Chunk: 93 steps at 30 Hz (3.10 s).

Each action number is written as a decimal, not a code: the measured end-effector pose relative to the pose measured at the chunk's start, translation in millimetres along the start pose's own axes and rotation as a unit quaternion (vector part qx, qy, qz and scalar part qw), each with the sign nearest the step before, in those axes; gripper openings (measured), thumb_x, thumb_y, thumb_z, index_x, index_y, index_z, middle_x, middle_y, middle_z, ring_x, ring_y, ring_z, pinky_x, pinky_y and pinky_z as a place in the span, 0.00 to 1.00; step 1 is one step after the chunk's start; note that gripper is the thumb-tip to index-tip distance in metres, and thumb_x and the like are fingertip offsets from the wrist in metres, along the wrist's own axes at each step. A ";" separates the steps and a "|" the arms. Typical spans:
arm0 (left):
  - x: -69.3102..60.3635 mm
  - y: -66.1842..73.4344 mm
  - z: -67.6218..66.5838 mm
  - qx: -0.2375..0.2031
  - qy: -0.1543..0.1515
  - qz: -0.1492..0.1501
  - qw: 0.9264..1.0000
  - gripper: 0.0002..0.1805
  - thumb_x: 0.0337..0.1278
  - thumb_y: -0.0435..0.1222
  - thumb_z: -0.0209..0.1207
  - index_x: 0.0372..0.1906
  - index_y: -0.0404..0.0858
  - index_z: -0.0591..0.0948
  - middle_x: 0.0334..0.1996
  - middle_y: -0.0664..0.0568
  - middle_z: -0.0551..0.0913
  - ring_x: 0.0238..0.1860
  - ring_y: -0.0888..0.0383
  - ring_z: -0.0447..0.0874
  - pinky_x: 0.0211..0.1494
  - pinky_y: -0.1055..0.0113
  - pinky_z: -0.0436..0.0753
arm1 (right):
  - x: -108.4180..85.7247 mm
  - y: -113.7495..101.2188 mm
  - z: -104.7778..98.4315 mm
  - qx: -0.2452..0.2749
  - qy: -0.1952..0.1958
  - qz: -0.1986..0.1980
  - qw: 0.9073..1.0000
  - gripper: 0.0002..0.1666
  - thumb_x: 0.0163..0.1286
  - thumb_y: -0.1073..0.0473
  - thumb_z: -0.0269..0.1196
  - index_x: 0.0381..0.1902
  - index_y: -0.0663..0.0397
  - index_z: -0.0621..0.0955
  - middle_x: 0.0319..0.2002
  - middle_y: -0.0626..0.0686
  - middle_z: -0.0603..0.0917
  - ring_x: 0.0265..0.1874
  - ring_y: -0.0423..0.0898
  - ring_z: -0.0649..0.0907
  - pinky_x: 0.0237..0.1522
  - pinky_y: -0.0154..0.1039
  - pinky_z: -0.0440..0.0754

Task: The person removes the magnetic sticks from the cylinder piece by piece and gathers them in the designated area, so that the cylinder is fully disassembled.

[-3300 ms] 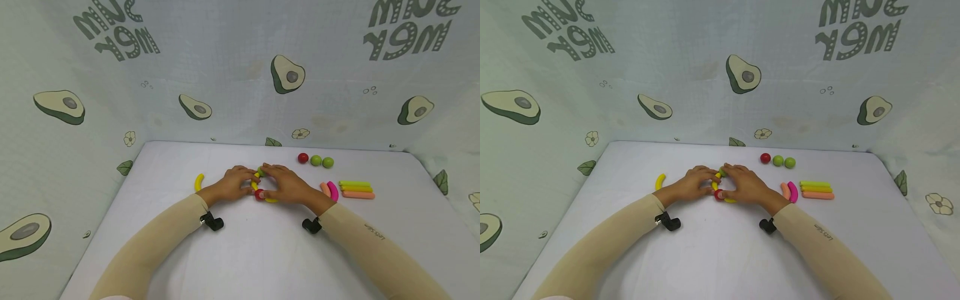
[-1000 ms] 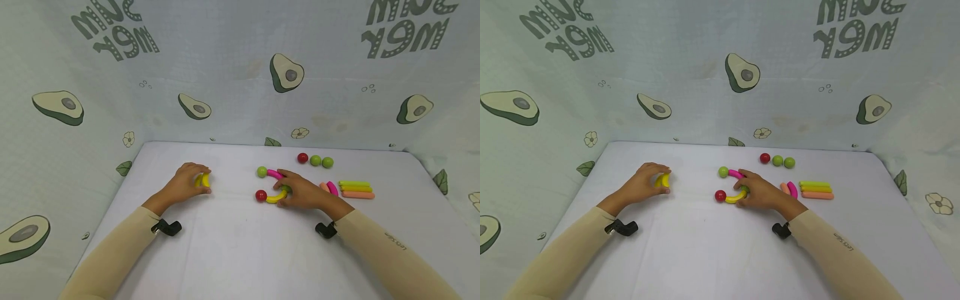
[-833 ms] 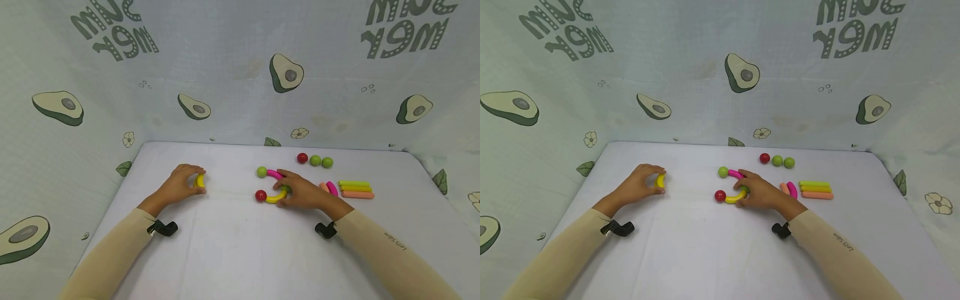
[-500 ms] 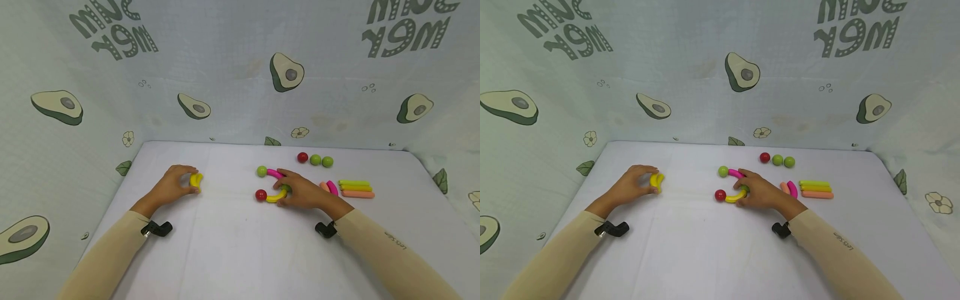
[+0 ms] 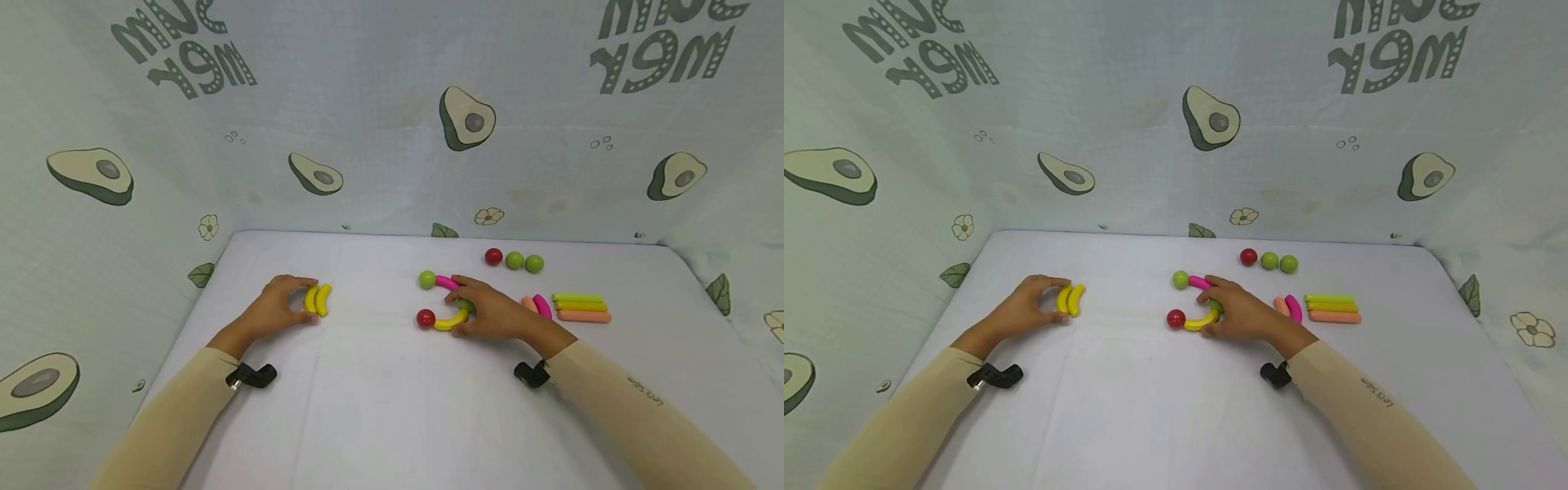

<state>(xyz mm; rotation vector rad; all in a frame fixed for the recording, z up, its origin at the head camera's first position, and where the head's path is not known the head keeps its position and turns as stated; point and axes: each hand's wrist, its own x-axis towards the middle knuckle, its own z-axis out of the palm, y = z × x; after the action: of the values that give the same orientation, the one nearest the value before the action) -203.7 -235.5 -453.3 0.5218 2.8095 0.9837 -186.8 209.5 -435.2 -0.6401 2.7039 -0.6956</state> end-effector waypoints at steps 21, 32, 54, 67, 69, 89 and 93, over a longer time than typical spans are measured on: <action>14.2 31.7 9.7 0.042 0.046 0.082 0.995 0.38 0.60 0.49 0.72 0.71 0.39 0.72 0.67 0.44 0.74 0.72 0.41 0.61 0.71 0.40 0.55 | 6.5 -7.7 -8.6 0.019 0.026 0.077 0.997 0.44 0.67 0.46 0.71 0.75 0.55 0.68 0.66 0.60 0.73 0.60 0.57 0.74 0.64 0.58 0.75; 36.1 72.4 46.8 0.061 -0.009 0.138 0.989 0.31 0.66 0.49 0.67 0.69 0.40 0.76 0.64 0.49 0.79 0.68 0.46 0.67 0.72 0.45 0.62 | 15.4 -10.7 -5.3 0.016 0.045 0.057 0.997 0.27 0.69 0.60 0.68 0.65 0.56 0.78 0.62 0.60 0.78 0.58 0.57 0.76 0.65 0.56 0.74; 78.6 123.4 106.1 0.133 -0.008 0.143 0.981 0.26 0.65 0.49 0.68 0.66 0.50 0.80 0.57 0.58 0.85 0.56 0.52 0.76 0.61 0.58 0.75 | 18.5 -18.8 -5.3 -0.006 0.037 0.076 0.996 0.28 0.68 0.57 0.71 0.65 0.48 0.82 0.59 0.56 0.82 0.50 0.53 0.78 0.52 0.51 0.81; 75.5 124.9 99.2 0.064 -0.019 0.119 0.991 0.20 0.65 0.41 0.69 0.60 0.48 0.83 0.50 0.58 0.85 0.56 0.50 0.74 0.59 0.54 0.74 | 20.7 -19.5 -4.6 -0.024 0.030 0.069 0.997 0.28 0.67 0.55 0.71 0.65 0.46 0.82 0.54 0.54 0.84 0.47 0.51 0.77 0.46 0.46 0.82; 75.1 124.1 98.7 0.057 -0.023 0.119 0.991 0.20 0.65 0.40 0.69 0.60 0.47 0.82 0.51 0.57 0.85 0.56 0.49 0.74 0.60 0.53 0.73 | 20.8 -19.5 -4.4 -0.028 0.028 0.067 0.997 0.28 0.67 0.55 0.71 0.65 0.46 0.82 0.51 0.53 0.84 0.45 0.51 0.77 0.43 0.44 0.81; 77.7 112.1 94.9 0.010 -0.034 0.102 0.994 0.20 0.72 0.40 0.63 0.64 0.45 0.79 0.56 0.52 0.82 0.61 0.50 0.75 0.66 0.55 0.74 | 21.1 -20.4 -3.1 -0.063 0.027 0.062 0.996 0.31 0.66 0.51 0.72 0.67 0.42 0.81 0.49 0.54 0.83 0.45 0.51 0.77 0.37 0.40 0.81; 78.8 107.7 91.5 -0.015 -0.018 0.086 0.996 0.20 0.72 0.39 0.63 0.64 0.44 0.78 0.51 0.52 0.83 0.53 0.54 0.78 0.62 0.59 0.77 | 21.0 -19.2 -2.6 -0.060 0.025 0.071 0.995 0.31 0.66 0.50 0.72 0.67 0.41 0.81 0.51 0.54 0.83 0.47 0.51 0.77 0.38 0.41 0.82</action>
<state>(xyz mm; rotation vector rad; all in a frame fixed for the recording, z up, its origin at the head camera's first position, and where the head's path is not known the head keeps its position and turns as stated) -226.5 -75.5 -457.6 0.7803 2.7502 1.0342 -199.3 185.3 -426.3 -0.4572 2.8212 -0.5240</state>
